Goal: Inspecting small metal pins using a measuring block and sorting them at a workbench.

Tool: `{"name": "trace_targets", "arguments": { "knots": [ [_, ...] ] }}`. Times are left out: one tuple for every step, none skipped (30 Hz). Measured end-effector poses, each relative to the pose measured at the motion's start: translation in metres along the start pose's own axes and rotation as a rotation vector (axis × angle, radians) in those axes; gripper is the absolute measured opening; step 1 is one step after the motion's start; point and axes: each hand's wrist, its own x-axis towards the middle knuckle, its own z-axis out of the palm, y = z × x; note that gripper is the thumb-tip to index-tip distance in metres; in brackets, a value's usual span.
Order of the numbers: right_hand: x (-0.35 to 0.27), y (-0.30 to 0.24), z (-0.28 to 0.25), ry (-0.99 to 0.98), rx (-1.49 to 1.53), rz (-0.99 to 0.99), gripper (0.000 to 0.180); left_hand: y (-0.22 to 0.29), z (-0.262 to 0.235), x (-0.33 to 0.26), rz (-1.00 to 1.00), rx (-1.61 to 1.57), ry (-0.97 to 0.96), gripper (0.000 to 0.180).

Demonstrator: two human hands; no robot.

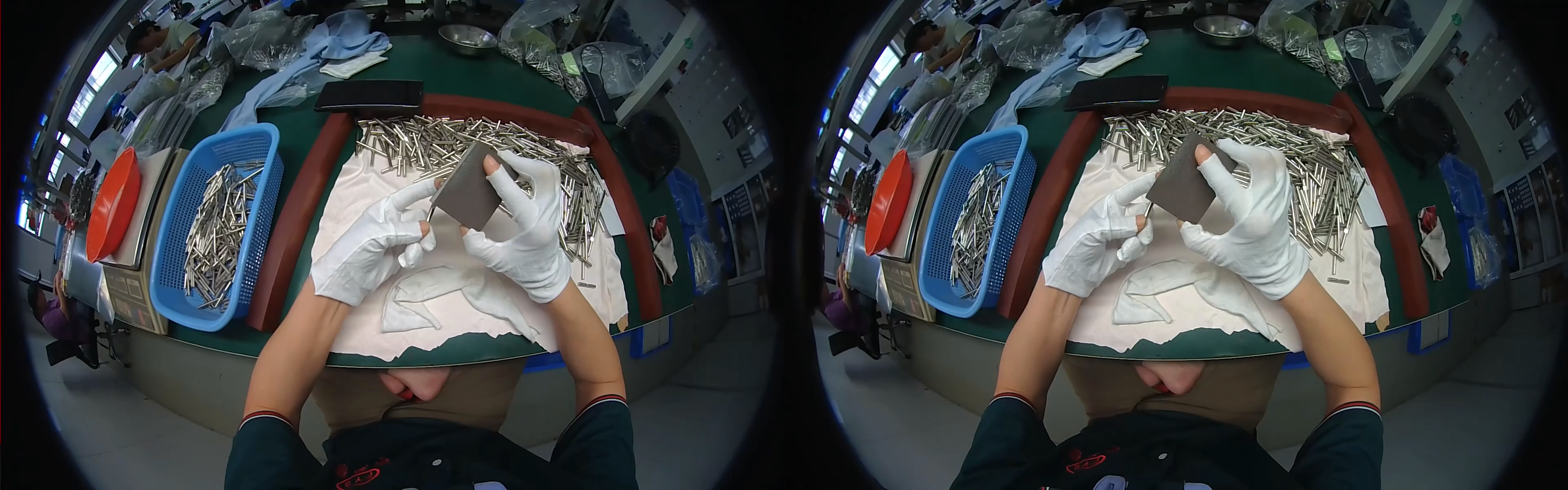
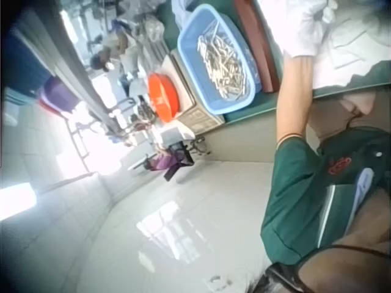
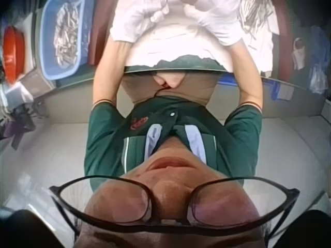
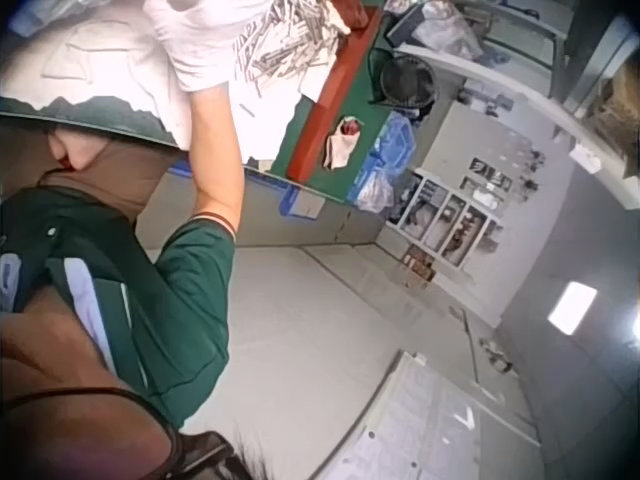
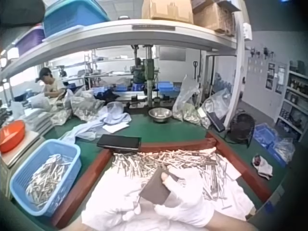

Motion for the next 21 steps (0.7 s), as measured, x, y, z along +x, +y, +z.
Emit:
{"name": "trace_targets", "arguments": {
  "knots": [
    [-0.0003,-0.0011,-0.0006,-0.001,-0.001,0.000,0.081,0.0007,0.0018,-0.0007,0.005,0.022,0.023,0.068],
    [-0.0006,-0.0022,-0.0012,-0.027,0.044,0.019,0.081,0.0009,0.0030,-0.0007,0.010,0.043,0.046,0.068],
    [-0.0008,-0.0037,-0.0011,-0.052,0.090,0.039,0.081,0.0004,0.0039,-0.0002,0.009,0.044,0.047,0.068],
    [-0.0009,-0.0005,-0.0005,-0.047,0.040,0.020,0.081,-0.0010,0.0054,0.0013,0.015,0.056,0.075,0.070],
    [-0.0008,-0.0016,0.0001,-0.047,0.042,0.020,0.081,-0.0015,0.0062,0.0017,0.020,0.068,0.104,0.072],
    [-0.0004,-0.0020,0.0001,-0.013,0.014,0.005,0.081,-0.0012,0.0068,0.0014,0.020,0.067,0.103,0.072],
    [-0.0001,-0.0027,0.0003,0.020,-0.014,-0.011,0.081,-0.0004,0.0075,0.0004,0.025,0.089,0.114,0.072],
    [-0.0007,-0.0043,0.0008,0.019,0.000,-0.009,0.082,-0.0001,0.0083,0.0001,0.031,0.111,0.125,0.072],
    [-0.0008,-0.0029,0.0011,0.018,0.001,-0.009,0.082,0.0000,0.0088,0.0004,0.031,0.111,0.126,0.072],
    [-0.0011,0.0000,0.0013,-0.008,0.017,-0.003,0.082,-0.0002,0.0096,0.0014,0.014,0.128,0.147,0.071],
    [-0.0018,0.0023,0.0019,-0.034,0.032,0.002,0.082,-0.0002,0.0098,0.0023,-0.003,0.146,0.168,0.071],
    [-0.0025,0.0027,0.0036,-0.008,-0.009,0.008,0.081,0.0005,0.0094,0.0023,-0.003,0.146,0.168,0.071],
    [-0.0022,0.0014,0.0031,-0.008,-0.010,0.009,0.081,0.0013,0.0086,0.0022,0.024,0.212,0.149,0.068],
    [-0.0004,-0.0016,0.0021,-0.012,0.013,0.002,0.081,0.0020,0.0081,0.0018,0.051,0.278,0.130,0.065],
    [0.0005,-0.0034,0.0025,-0.017,0.040,-0.005,0.080,0.0023,0.0072,0.0002,0.052,0.277,0.133,0.065],
    [-0.0004,-0.0020,0.0028,-0.085,0.098,0.029,0.080,0.0026,0.0065,-0.0017,0.027,0.345,0.163,0.064],
    [-0.0016,0.0002,0.0043,-0.087,0.102,0.028,0.080,0.0026,0.0058,-0.0032,0.002,0.413,0.193,0.063],
    [-0.0025,0.0029,0.0046,-0.079,0.078,0.030,0.080,0.0025,0.0060,-0.0016,0.001,0.411,0.190,0.063],
    [-0.0021,0.0034,0.0044,-0.072,0.054,0.031,0.080,0.0026,0.0062,0.0010,0.016,0.388,0.168,0.063],
    [-0.0016,0.0006,0.0028,-0.060,0.030,0.032,0.080,0.0026,0.0062,0.0023,0.032,0.365,0.146,0.063],
    [-0.0013,0.0004,0.0025,-0.061,0.032,0.031,0.080,0.0029,0.0071,0.0011,0.032,0.363,0.148,0.063]
  ]
}}
